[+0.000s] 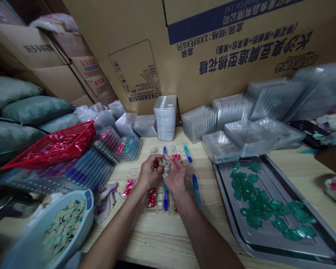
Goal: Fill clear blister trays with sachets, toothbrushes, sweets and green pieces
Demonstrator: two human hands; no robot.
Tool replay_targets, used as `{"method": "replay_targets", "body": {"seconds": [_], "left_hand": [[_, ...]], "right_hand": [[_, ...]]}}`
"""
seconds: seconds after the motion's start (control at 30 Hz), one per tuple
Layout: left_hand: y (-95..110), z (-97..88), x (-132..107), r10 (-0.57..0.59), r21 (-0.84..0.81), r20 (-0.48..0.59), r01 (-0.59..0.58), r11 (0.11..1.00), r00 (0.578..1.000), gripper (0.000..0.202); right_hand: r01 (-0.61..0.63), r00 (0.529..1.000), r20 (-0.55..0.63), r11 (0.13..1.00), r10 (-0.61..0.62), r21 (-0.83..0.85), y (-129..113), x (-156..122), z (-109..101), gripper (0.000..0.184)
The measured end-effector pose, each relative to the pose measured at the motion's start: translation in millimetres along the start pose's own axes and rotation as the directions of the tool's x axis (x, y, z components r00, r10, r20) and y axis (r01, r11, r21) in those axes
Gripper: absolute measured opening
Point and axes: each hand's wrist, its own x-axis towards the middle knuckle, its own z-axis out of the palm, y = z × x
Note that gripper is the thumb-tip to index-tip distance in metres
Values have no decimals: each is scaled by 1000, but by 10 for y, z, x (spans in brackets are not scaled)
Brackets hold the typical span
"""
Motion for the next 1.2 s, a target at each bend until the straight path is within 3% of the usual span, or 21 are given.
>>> {"method": "replay_targets", "body": {"seconds": [0.13,0.2,0.27,0.33,0.47,0.6,0.83,1.03,1.2], "left_hand": [[-27,-22,-10,-104,-210,-86,84,974,991,25],[-33,-77,6,-238,-420,-19,209,883,971,19],[-39,-145,22,-338,-584,90,325,744,937,31],[-39,-206,26,-378,-646,149,379,662,914,42],[-1,-264,-13,-367,-613,204,411,675,908,44],[55,-262,-76,-311,-610,277,417,674,909,41],[27,-277,-102,-377,-626,141,377,682,916,42],[-31,-329,-111,-471,-679,182,457,574,863,29],[-120,-254,-117,-490,-645,64,411,645,869,30]], "right_hand": [[-7,1000,-9,995,6,-96,3,58,-49,33],[-7,999,-32,979,1,-201,3,97,-76,28],[-29,998,-54,950,13,-312,5,124,-93,25],[-56,997,-63,918,34,-393,10,129,-99,23],[-58,997,-81,850,18,-524,48,95,-93,13],[-3,995,-82,780,-62,-625,96,67,-72,18],[-22,999,-45,729,-12,-684,87,9,-1,28],[-60,998,-43,732,43,-678,44,-48,64,33],[-48,999,-36,654,32,-755,61,-62,83,34]]}}
